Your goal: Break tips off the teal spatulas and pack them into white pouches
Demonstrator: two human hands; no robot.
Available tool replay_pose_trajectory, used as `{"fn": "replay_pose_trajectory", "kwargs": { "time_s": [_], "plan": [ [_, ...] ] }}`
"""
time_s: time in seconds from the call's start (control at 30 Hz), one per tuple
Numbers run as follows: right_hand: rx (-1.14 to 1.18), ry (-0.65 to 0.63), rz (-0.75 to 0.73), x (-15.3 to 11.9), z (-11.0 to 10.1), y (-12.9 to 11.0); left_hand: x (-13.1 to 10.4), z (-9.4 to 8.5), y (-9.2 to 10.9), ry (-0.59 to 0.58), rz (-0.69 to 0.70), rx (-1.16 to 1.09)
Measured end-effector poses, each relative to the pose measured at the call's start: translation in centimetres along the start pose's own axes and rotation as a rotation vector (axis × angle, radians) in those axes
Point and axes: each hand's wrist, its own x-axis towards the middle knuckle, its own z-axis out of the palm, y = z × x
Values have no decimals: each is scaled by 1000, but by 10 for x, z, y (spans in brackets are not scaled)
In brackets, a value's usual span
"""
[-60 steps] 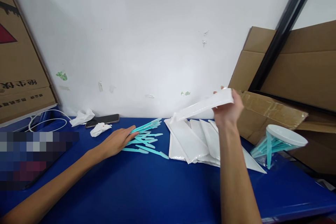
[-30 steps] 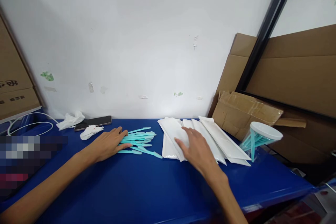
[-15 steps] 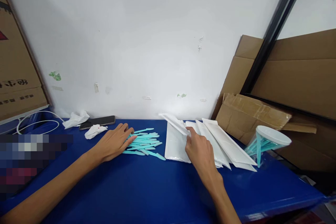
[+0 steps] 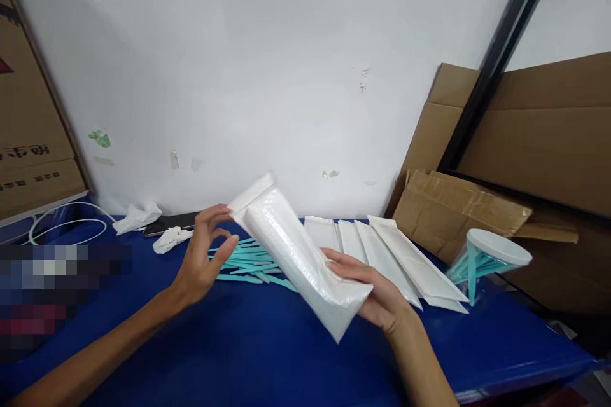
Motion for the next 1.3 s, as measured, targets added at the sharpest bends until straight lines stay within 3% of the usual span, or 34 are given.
{"fn": "replay_pose_trajectory", "kwargs": {
  "time_s": [0.1, 0.23, 0.37, 0.53, 0.77, 0.9, 1.1, 1.3],
  "plan": [
    [12, -143, 57, 3, 4, 7, 6, 4, 1, 92, -224, -379],
    [190, -279, 84, 0, 1, 1, 14, 4, -12, 161, -384, -474],
    [214, -124, -116, -1, -7, 0, 13, 4, -20, 148, -527, -598],
    [7, 277, -204, 7, 0, 2, 8, 6, -15, 1, -708, -744],
    [-12, 275, -417, 8, 13, -19, 9, 7, -5, -148, -937, -889],
    [37, 225, -456, 8, 35, -37, 6, 14, -4, -143, -1020, -919],
    [-9, -31, -473, 15, 80, -61, 2, 19, -16, -12, -1031, -905],
    [36, -18, -460, 27, 94, -79, 3, 17, -21, 19, -986, -939]
  ]
}}
